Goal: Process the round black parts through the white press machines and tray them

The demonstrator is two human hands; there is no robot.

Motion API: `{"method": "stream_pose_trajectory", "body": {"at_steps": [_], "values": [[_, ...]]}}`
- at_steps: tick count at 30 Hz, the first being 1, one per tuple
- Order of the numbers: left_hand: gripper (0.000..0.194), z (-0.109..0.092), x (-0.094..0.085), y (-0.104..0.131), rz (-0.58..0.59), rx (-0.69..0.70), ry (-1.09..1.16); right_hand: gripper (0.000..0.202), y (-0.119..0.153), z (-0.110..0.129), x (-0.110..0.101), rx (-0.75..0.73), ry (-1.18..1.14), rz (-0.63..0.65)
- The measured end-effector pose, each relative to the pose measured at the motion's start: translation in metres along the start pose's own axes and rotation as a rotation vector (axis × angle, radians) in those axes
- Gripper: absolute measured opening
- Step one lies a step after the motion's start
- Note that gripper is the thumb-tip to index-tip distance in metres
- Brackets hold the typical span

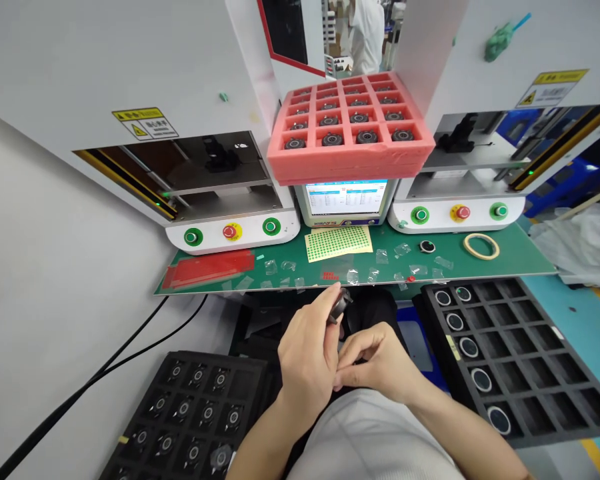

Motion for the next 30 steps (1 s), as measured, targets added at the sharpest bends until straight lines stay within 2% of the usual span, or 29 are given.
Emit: {"method": "stream_pose_trajectory", "body": {"at_steps": [3,6,7,9,12,14,15,17,20,25,30], "values": [[0.037,0.003,0.005,0.005,0.041,0.011,0.019,0.027,-0.005,-0.014,-0.003,0.14,-0.1,0.017],[0.035,0.009,0.01,0.009,0.046,-0.061,0.038,0.036,-0.009,-0.028,-0.009,0.164,-0.087,0.052],[0.032,0.013,0.013,0.01,0.051,-0.121,0.061,0.038,-0.012,-0.032,-0.013,0.123,-0.016,0.074],[0.027,0.025,0.021,0.013,0.102,-0.302,0.144,0.036,-0.024,-0.035,-0.029,-0.085,0.327,0.047],[0.025,0.045,0.031,0.018,0.143,-0.639,0.329,0.026,-0.05,-0.034,-0.068,-0.449,0.907,-0.206],[0.028,0.055,0.035,0.02,0.096,-0.805,0.461,0.019,-0.07,-0.038,-0.094,-0.555,1.065,-0.34],[0.029,0.058,0.036,0.021,0.081,-0.868,0.529,0.017,-0.08,-0.043,-0.103,-0.583,1.102,-0.353],[0.031,0.06,0.04,0.024,0.12,-0.988,0.673,0.02,-0.097,-0.054,-0.114,-0.645,1.192,-0.332],[0.032,0.058,0.044,0.028,0.242,-1.149,0.842,0.029,-0.117,-0.073,-0.119,-0.698,1.29,-0.29],[0.031,0.059,0.036,0.031,0.277,-1.228,0.9,0.013,-0.134,-0.088,-0.125,-0.689,1.35,-0.327],[0.03,0.062,0.032,0.03,0.231,-1.245,0.91,0.017,-0.137,-0.07,-0.138,-0.649,1.301,-0.47]]}}
Point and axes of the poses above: each hand's wrist, its own y-axis away from the middle knuckle, its own x-axis out of the palm, z = x × y, the point moved 4 cm from there along -y, towards the middle knuckle, and after that the axes turned 9 degrees about -z, right-handed, at the moved point
